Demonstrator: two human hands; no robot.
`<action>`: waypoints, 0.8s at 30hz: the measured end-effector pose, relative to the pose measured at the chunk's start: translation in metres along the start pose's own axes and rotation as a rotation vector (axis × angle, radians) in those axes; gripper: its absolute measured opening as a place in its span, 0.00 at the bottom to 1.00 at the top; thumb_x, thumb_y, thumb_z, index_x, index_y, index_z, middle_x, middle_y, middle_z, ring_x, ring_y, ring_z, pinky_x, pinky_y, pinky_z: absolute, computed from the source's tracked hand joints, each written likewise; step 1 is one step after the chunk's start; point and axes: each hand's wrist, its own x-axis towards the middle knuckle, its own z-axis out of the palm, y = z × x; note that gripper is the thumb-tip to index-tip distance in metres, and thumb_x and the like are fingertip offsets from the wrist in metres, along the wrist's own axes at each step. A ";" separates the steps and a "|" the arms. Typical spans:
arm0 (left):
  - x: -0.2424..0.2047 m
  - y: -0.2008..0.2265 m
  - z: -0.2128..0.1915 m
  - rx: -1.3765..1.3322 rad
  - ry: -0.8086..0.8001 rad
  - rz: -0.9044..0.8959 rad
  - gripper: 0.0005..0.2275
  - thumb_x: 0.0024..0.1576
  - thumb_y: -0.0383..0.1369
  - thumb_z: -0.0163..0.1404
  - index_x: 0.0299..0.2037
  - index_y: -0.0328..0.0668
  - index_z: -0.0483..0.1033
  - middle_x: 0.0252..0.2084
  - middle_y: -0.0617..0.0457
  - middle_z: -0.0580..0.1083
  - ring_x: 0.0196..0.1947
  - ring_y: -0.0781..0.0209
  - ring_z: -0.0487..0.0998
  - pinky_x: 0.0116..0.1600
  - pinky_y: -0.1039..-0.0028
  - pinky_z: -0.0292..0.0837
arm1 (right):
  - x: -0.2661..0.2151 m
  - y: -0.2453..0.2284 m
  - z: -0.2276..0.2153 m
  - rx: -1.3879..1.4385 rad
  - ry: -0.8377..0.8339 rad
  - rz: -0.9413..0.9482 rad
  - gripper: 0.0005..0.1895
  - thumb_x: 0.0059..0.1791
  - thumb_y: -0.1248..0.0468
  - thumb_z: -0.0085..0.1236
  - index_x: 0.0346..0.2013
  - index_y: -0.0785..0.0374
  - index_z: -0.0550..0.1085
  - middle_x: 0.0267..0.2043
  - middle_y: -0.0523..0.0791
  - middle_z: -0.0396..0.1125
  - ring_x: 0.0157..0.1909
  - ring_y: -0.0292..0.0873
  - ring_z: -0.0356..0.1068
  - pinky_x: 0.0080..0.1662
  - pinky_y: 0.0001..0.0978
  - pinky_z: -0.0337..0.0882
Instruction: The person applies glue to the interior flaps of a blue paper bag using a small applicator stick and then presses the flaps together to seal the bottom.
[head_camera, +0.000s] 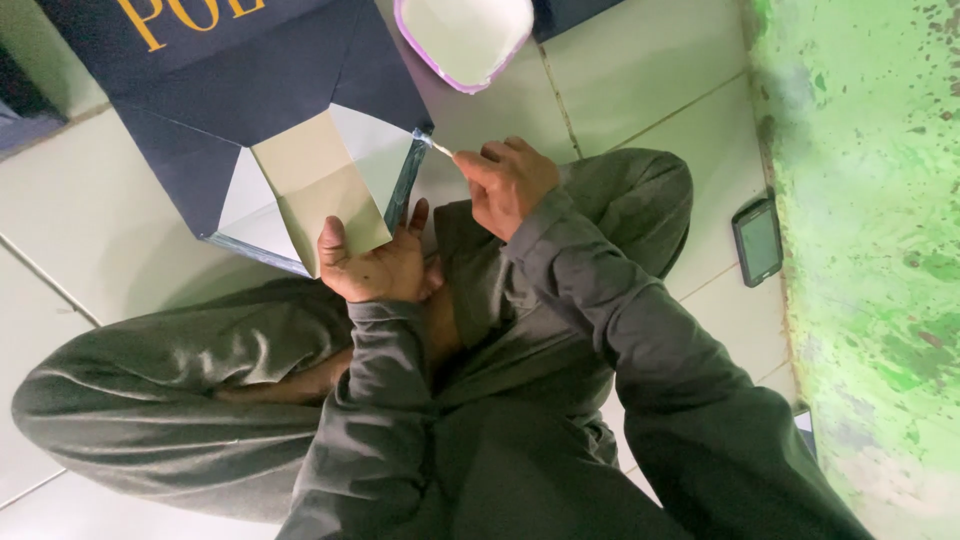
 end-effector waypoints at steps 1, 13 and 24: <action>-0.001 -0.001 0.001 0.001 -0.003 -0.002 0.20 0.48 0.41 0.54 0.48 0.39 0.76 0.47 0.40 0.78 0.45 0.27 0.77 0.59 0.28 0.64 | 0.000 0.001 -0.002 -0.002 0.003 0.002 0.22 0.51 0.65 0.54 0.56 0.36 0.75 0.29 0.42 0.68 0.34 0.52 0.74 0.34 0.52 0.81; -0.001 0.002 -0.001 -0.016 -0.018 -0.020 0.18 0.47 0.41 0.55 0.45 0.41 0.77 0.44 0.42 0.79 0.42 0.32 0.79 0.60 0.29 0.65 | -0.006 -0.012 -0.022 0.185 -0.032 -0.017 0.21 0.55 0.69 0.50 0.59 0.44 0.73 0.31 0.47 0.70 0.37 0.60 0.74 0.37 0.58 0.83; 0.004 0.003 -0.005 -0.047 -0.011 -0.027 0.20 0.48 0.42 0.54 0.47 0.39 0.77 0.45 0.38 0.78 0.42 0.28 0.79 0.60 0.27 0.65 | -0.029 -0.034 -0.019 0.297 0.073 -0.129 0.15 0.57 0.63 0.54 0.58 0.44 0.74 0.30 0.43 0.71 0.31 0.53 0.73 0.30 0.51 0.81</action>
